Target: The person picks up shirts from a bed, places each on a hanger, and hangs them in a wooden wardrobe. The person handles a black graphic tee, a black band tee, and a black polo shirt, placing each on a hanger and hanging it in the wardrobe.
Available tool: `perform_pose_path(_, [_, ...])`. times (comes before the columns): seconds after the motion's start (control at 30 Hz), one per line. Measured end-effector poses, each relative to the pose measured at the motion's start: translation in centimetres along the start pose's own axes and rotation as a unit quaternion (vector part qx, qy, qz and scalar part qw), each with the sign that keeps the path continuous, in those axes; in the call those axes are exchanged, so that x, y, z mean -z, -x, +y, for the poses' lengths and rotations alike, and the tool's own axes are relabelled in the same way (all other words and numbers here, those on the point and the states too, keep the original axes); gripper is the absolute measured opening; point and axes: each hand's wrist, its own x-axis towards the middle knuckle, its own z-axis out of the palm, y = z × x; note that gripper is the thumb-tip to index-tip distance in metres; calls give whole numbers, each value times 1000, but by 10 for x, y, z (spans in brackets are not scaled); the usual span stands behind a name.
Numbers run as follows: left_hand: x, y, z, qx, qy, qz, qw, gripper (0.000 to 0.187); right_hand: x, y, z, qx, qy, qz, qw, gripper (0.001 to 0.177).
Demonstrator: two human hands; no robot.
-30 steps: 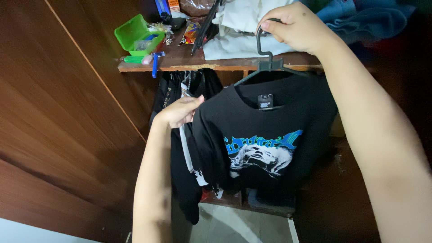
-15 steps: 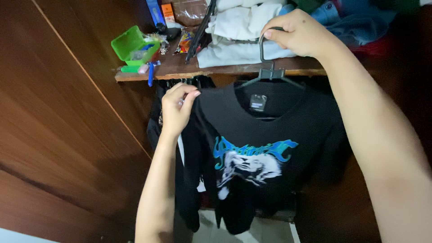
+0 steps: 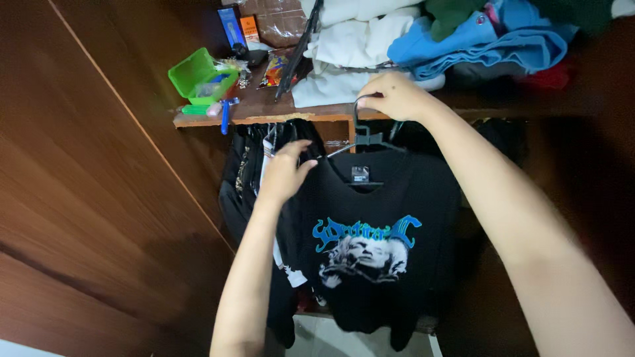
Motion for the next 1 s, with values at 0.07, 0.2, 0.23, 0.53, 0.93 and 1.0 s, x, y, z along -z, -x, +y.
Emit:
perform_pose_path(0.07, [-18, 2, -19, 33, 4, -31, 999, 27, -5, -1, 4, -4, -66, -3, 998, 21])
perform_pose_path(0.2, [-46, 9, -50, 128, 91, -89, 984, 18, -13, 2, 7, -48, -119, -10, 992, 22])
perform_pose_path(0.23, [-51, 9, -53, 145, 157, -82, 973, 17, -14, 1, 8, -55, -115, -8, 992, 21])
perform_pose_path(0.53, [-43, 1, -11, 42, 67, 27, 996, 8, -14, 3, 3, -81, -103, 6, 991, 20])
perform_pose_path(0.93, [-65, -8, 32, 51, -2, 4, 999, 19, -17, 7, 2, -43, -128, 44, 990, 18])
perform_pose_path(1.0, [-80, -14, 23, 60, 14, -10, 998, 16, -14, 12, -1, 27, -126, 71, 989, 16])
